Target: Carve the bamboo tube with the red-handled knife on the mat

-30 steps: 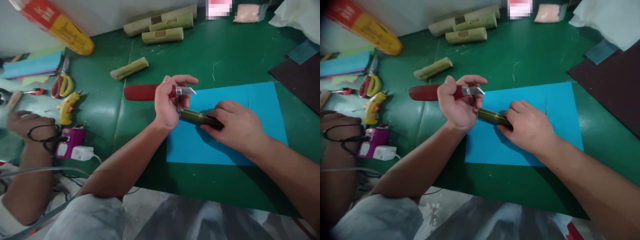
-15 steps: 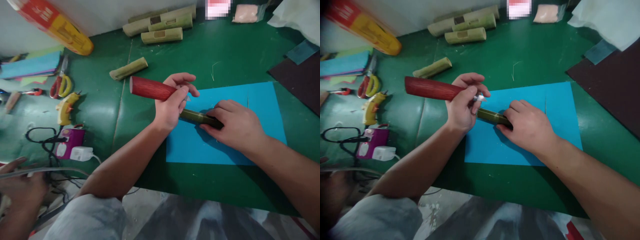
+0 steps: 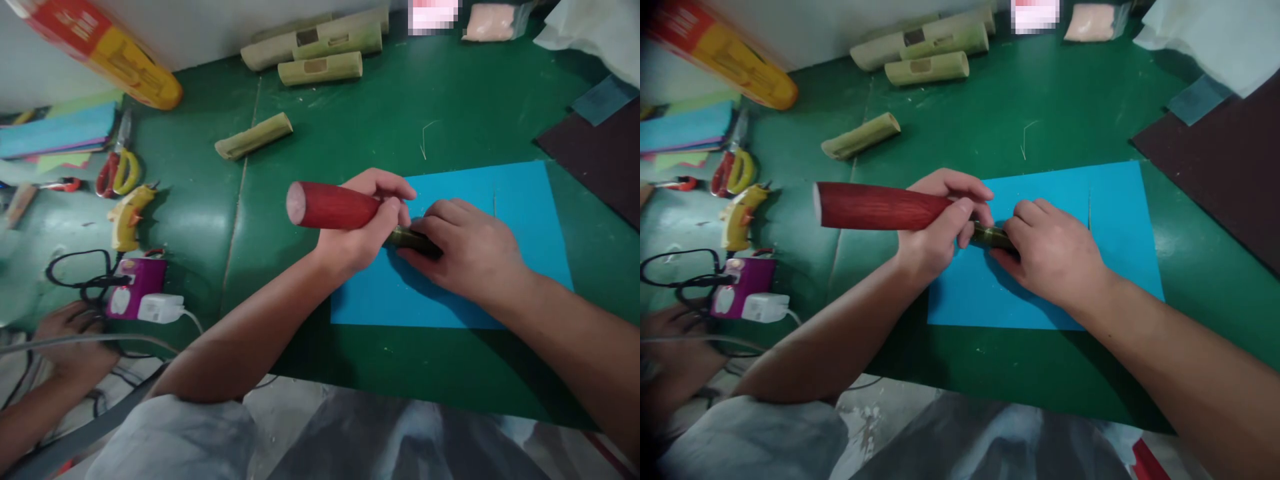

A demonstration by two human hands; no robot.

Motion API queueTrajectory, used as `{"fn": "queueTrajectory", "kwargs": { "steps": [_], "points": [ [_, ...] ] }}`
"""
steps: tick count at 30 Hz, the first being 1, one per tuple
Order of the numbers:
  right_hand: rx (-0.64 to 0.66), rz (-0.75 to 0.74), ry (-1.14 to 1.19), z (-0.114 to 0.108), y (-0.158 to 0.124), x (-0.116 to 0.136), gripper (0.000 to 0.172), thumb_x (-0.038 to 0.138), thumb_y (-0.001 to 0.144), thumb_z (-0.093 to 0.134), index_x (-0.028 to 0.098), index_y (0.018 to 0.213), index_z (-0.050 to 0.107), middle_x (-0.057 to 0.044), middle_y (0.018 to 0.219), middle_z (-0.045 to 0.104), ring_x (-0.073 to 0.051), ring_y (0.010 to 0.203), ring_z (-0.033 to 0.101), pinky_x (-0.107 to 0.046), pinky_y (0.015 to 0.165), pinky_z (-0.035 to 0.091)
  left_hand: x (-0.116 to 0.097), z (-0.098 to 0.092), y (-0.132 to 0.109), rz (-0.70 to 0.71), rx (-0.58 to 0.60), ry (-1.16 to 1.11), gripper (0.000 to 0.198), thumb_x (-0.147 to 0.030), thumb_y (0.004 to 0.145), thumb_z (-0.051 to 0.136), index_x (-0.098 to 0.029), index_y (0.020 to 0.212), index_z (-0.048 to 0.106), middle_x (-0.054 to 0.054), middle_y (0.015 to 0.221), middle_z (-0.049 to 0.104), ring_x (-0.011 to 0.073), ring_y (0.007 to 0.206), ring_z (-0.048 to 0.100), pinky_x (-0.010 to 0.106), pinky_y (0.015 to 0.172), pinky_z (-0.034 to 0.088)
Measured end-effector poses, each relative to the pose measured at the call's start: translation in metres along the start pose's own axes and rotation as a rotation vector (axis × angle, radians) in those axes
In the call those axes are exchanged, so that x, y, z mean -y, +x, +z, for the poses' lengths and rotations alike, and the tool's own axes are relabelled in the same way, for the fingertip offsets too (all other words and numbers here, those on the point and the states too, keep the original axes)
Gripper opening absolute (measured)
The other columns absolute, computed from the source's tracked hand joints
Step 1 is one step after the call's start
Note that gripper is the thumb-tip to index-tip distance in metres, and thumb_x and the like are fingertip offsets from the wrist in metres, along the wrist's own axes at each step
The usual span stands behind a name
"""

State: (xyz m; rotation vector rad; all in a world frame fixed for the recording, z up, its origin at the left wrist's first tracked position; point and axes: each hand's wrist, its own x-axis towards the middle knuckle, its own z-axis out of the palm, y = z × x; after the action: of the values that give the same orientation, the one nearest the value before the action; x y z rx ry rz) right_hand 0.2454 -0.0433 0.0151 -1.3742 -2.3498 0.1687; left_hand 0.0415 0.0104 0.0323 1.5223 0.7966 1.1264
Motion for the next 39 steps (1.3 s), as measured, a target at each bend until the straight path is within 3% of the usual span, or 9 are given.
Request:
{"fn": "queueTrajectory", "kwargs": {
  "steps": [5, 10, 14, 18, 22, 24, 29, 35, 39],
  "points": [
    [0.009, 0.026, 0.016, 0.002, 0.001, 0.0, 0.027, 0.041, 0.11, 0.069, 0.022, 0.097, 0.082, -0.013, 0.1, 0.079, -0.03, 0.095, 0.068, -0.042, 0.077, 0.046, -0.006, 0.001, 0.009, -0.139, -0.034, 0.029, 0.008, -0.025, 0.093, 0.084, -0.023, 0.092, 0.076, -0.001, 0.075, 0.073, 0.0176, 0.074, 0.076, 0.033, 0.074, 0.064],
    [0.025, 0.004, 0.027, 0.004, 0.001, -0.001, 0.028, 0.042, 0.11, 0.071, 0.019, 0.098, 0.083, -0.013, 0.1, 0.078, -0.029, 0.093, 0.068, -0.041, 0.077, 0.045, -0.009, -0.004, 0.014, -0.143, -0.007, 0.018, 0.031, -0.047, 0.09, 0.1, -0.023, 0.09, 0.08, -0.001, 0.074, 0.068, 0.0114, 0.055, 0.058, 0.029, 0.051, 0.048],
    [0.026, 0.011, 0.017, 0.003, 0.001, -0.001, 0.029, 0.041, 0.11, 0.069, 0.019, 0.099, 0.083, -0.014, 0.101, 0.079, -0.029, 0.094, 0.069, -0.041, 0.075, 0.043, 0.0, -0.008, 0.01, -0.098, 0.053, -0.133, 0.058, -0.079, 0.105, 0.075, -0.023, 0.095, 0.088, 0.003, 0.075, 0.072, 0.0097, 0.046, 0.049, 0.03, 0.043, 0.036],
    [0.037, 0.024, 0.001, 0.002, 0.001, -0.001, 0.026, 0.041, 0.108, 0.069, 0.021, 0.098, 0.083, -0.013, 0.101, 0.079, -0.029, 0.093, 0.067, -0.041, 0.075, 0.043, 0.007, -0.01, 0.008, -0.053, -0.05, -0.141, 0.077, -0.089, 0.111, 0.053, -0.024, 0.093, 0.09, 0.006, 0.078, 0.076, 0.0116, 0.049, 0.05, 0.03, 0.043, 0.033],
    [0.024, 0.021, -0.002, 0.002, 0.001, -0.002, 0.026, 0.042, 0.108, 0.069, 0.023, 0.097, 0.082, -0.012, 0.101, 0.08, -0.029, 0.093, 0.067, -0.04, 0.075, 0.044, 0.008, -0.01, 0.008, -0.007, -0.069, -0.049, 0.08, -0.094, 0.11, 0.05, -0.026, 0.096, 0.09, 0.006, 0.09, 0.08, 0.0118, 0.055, 0.056, 0.031, 0.051, 0.042],
    [0.021, 0.023, 0.003, 0.002, 0.001, -0.002, 0.026, 0.042, 0.108, 0.07, 0.023, 0.097, 0.083, -0.013, 0.102, 0.081, -0.029, 0.093, 0.067, -0.041, 0.075, 0.044, 0.007, -0.009, 0.008, -0.001, -0.094, 0.012, 0.084, -0.095, 0.111, 0.047, -0.025, 0.092, 0.09, 0.005, 0.082, 0.076, 0.0127, 0.056, 0.054, 0.032, 0.054, 0.044],
    [0.033, 0.053, -0.021, 0.001, 0.003, 0.001, 0.026, 0.042, 0.107, 0.072, 0.021, 0.098, 0.084, -0.013, 0.102, 0.082, -0.03, 0.094, 0.069, -0.041, 0.074, 0.043, 0.009, -0.007, 0.009, -0.084, -0.145, -0.033, 0.094, -0.106, 0.103, 0.041, -0.025, 0.089, 0.087, 0.001, 0.057, 0.055, 0.0131, 0.043, 0.043, 0.032, 0.041, 0.03],
    [0.05, 0.059, -0.036, 0.0, 0.005, 0.003, 0.027, 0.043, 0.106, 0.073, 0.021, 0.099, 0.086, -0.013, 0.102, 0.081, -0.029, 0.095, 0.069, -0.041, 0.075, 0.043, 0.014, -0.013, 0.013, -0.203, -0.053, -0.062, 0.082, -0.108, 0.092, 0.063, -0.027, 0.091, 0.079, 0.003, 0.069, 0.076, 0.0125, 0.043, 0.055, 0.031, 0.044, 0.039],
    [0.05, 0.067, -0.039, 0.0, 0.004, 0.003, 0.025, 0.043, 0.106, 0.074, 0.021, 0.099, 0.086, -0.012, 0.101, 0.081, -0.029, 0.095, 0.069, -0.041, 0.074, 0.043, 0.014, -0.014, 0.014, -0.163, -0.042, -0.115, 0.077, -0.103, 0.094, 0.067, -0.027, 0.089, 0.077, 0.003, 0.073, 0.077, 0.0128, 0.046, 0.058, 0.031, 0.046, 0.042]
  ]
}}
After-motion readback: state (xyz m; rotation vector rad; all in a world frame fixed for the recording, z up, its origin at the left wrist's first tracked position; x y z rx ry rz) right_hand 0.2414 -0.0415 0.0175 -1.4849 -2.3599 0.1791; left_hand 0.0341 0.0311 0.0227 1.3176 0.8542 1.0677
